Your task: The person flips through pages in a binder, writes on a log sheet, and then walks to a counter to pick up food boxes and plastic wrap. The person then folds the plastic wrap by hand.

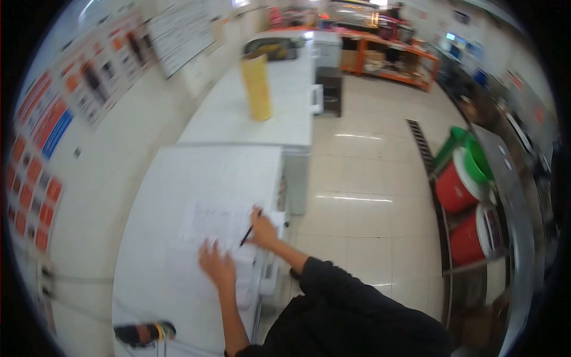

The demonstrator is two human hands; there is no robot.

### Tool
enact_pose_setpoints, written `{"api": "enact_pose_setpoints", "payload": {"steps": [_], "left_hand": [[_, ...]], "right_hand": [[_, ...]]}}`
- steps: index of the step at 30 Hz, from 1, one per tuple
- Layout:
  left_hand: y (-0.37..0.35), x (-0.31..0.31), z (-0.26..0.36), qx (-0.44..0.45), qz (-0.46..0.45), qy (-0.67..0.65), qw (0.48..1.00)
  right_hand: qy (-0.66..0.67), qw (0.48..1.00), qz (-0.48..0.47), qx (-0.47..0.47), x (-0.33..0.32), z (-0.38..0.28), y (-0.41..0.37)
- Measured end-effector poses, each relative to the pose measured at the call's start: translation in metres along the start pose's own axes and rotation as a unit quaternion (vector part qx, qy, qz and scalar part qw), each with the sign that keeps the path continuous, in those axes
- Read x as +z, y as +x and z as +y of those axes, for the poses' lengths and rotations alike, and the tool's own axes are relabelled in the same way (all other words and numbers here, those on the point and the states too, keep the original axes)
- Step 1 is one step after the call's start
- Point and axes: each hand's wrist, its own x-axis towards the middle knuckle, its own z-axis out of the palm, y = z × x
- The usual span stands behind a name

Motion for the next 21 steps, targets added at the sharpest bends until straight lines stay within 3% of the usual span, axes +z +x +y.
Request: {"api": "enact_pose_setpoints", "payload": {"steps": [1, 2, 5, 8, 11, 13, 16, 21], "left_hand": [[0.0, 0.008, 0.002, -0.03, -0.02, -0.02, 0.999], [0.0, 0.0, 0.01, -0.066, -0.075, -0.03, 0.995], [-0.022, 0.0, 0.003, -0.098, -0.141, 0.026, 0.985], [-0.047, 0.002, -0.006, -0.077, -0.104, 0.041, 0.991], [-0.056, -0.002, -0.012, -0.115, -0.112, 0.021, 0.987], [-0.058, -0.003, -0.017, -0.126, -0.123, 0.012, 0.984], [-0.058, -0.001, -0.015, -0.13, -0.135, 0.002, 0.982], [-0.057, -0.003, -0.015, -0.128, -0.139, 0.008, 0.982]], "right_hand": [[0.011, 1.0, -0.014, 0.007, -0.006, -0.003, 0.0], [-0.006, 0.999, 0.036, -0.032, -0.006, -0.001, -0.001], [-0.03, 0.999, -0.024, -0.012, -0.023, -0.011, 0.002], [-0.031, 0.999, -0.033, -0.028, -0.024, -0.009, 0.004], [-0.024, 0.999, -0.043, 0.003, -0.018, -0.006, 0.005], [0.04, 0.999, -0.013, -0.002, -0.018, -0.004, 0.005], [0.006, 0.999, -0.038, 0.032, -0.026, -0.005, 0.009], [-0.042, 0.998, -0.041, 0.01, -0.034, -0.013, 0.013]]}}
